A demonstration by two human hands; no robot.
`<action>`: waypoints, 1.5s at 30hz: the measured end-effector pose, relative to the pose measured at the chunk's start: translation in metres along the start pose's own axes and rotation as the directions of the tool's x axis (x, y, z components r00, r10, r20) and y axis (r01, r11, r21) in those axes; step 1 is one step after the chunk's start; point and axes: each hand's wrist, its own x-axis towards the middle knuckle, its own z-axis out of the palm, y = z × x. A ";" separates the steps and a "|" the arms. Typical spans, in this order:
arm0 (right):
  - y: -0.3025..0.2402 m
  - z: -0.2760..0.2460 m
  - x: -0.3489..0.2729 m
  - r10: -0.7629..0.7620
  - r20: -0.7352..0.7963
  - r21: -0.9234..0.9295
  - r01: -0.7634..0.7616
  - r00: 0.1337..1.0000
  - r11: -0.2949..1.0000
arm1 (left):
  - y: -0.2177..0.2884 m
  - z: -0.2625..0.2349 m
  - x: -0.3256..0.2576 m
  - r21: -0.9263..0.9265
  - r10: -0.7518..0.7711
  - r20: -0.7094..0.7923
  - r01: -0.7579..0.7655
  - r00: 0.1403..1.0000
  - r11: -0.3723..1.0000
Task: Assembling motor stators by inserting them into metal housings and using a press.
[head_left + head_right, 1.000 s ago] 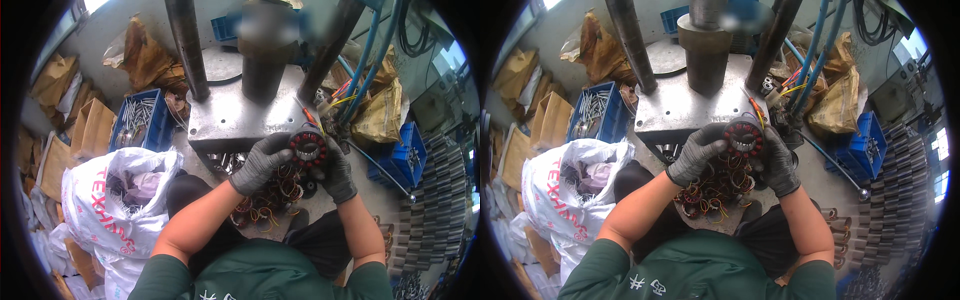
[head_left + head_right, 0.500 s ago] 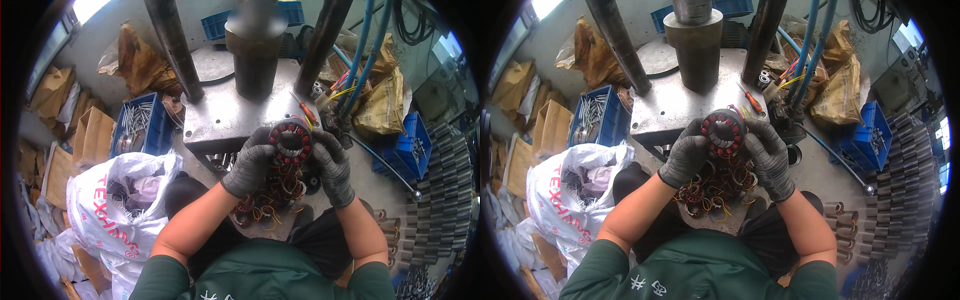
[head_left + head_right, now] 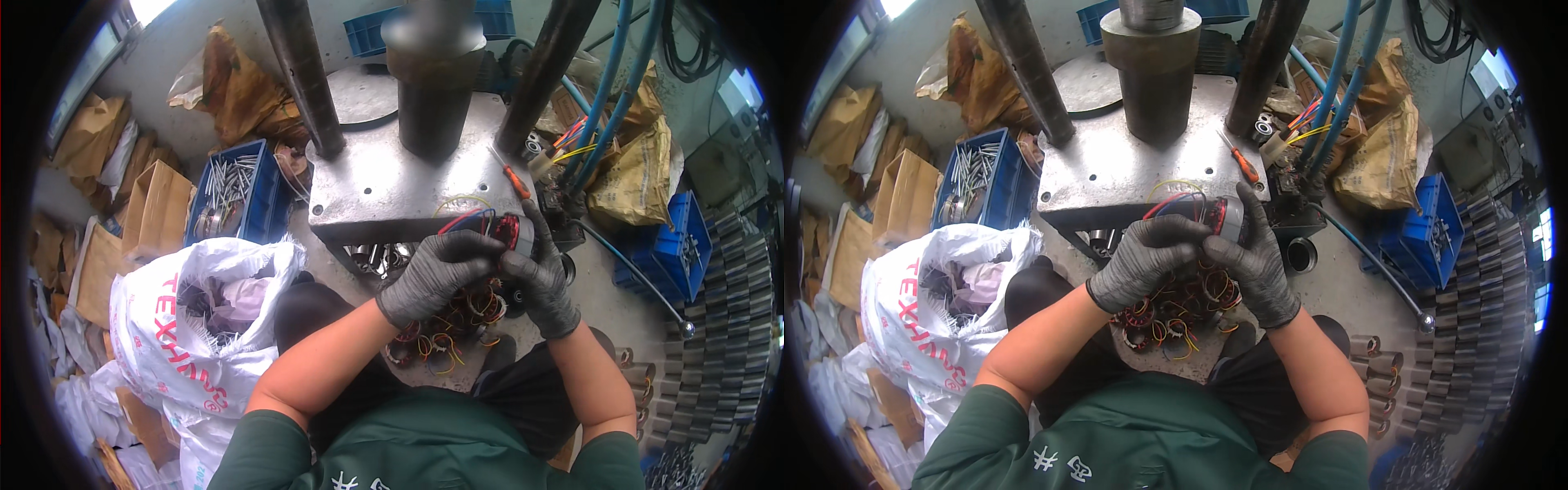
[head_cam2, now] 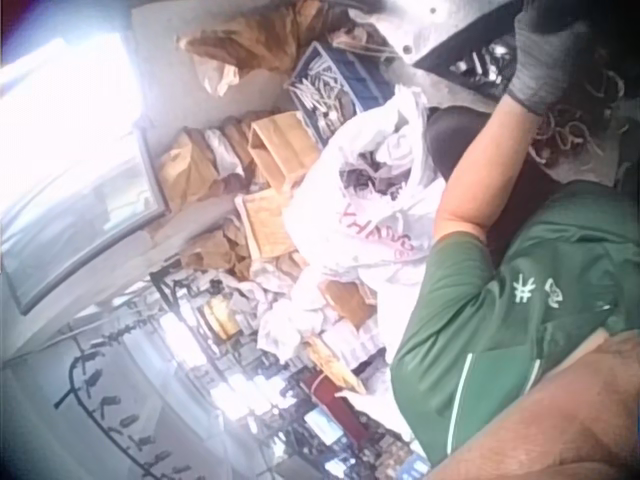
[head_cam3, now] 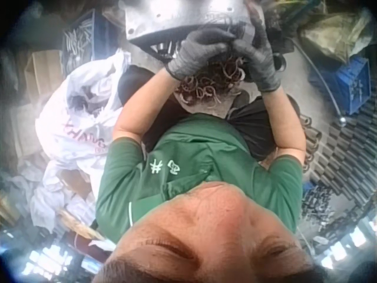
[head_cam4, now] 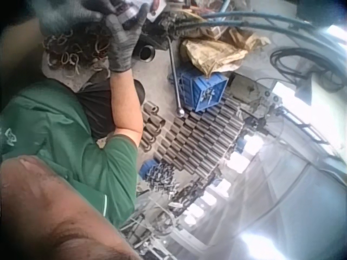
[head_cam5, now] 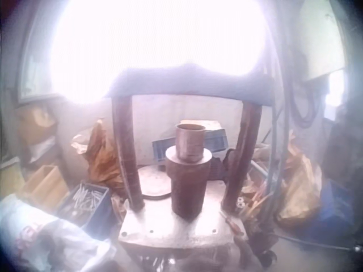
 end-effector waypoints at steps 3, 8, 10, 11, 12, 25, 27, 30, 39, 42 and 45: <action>0.001 -0.002 -0.001 0.069 -0.006 0.026 -0.069 0.998 0.997 | -0.008 -0.002 0.003 0.126 0.096 0.000 -0.095 0.995 0.987; 0.005 0.000 0.000 0.012 -0.005 0.060 -0.012 1.000 0.998 | -0.015 0.002 0.005 0.358 0.369 0.038 -0.357 0.929 0.863; 0.004 -0.002 0.004 0.025 -0.088 0.183 -0.009 0.996 0.983 | -0.012 -0.003 0.006 0.590 0.472 0.094 -0.431 0.876 0.683; 0.003 -0.007 0.007 0.025 -0.088 0.182 -0.009 0.996 0.983 | -0.010 -0.006 0.006 0.768 0.549 0.179 -0.465 0.816 0.440; 0.001 -0.014 0.012 0.045 -0.034 0.299 -0.033 0.998 0.954 | -0.010 -0.008 0.005 0.767 0.549 0.179 -0.465 0.816 0.441; -0.001 -0.016 0.008 0.298 -0.045 0.604 -0.212 0.953 0.768 | -0.014 0.001 0.010 0.704 0.543 0.217 -0.515 0.811 0.489; 0.002 -0.018 0.007 0.344 0.046 0.652 -0.289 0.938 0.701 | -0.016 0.008 0.009 0.754 0.560 0.276 -0.537 0.781 0.379; 0.016 -0.030 0.008 0.303 0.003 0.656 -0.231 0.953 0.719 | -0.021 0.011 0.009 0.803 0.590 0.300 -0.532 0.749 0.268; 0.029 -0.049 0.007 0.081 -0.076 0.044 -0.078 0.994 0.996 | -0.028 0.008 0.019 0.761 0.707 0.411 -0.643 0.575 0.081; 0.014 -0.041 0.008 0.183 0.156 0.602 -0.241 0.971 0.761 | -0.015 0.007 0.013 0.836 0.588 0.440 -0.549 0.678 0.008; 0.013 -0.035 0.005 0.192 0.079 0.576 -0.202 0.978 0.792 | -0.014 0.003 0.015 0.813 0.541 0.530 -0.573 0.653 -0.106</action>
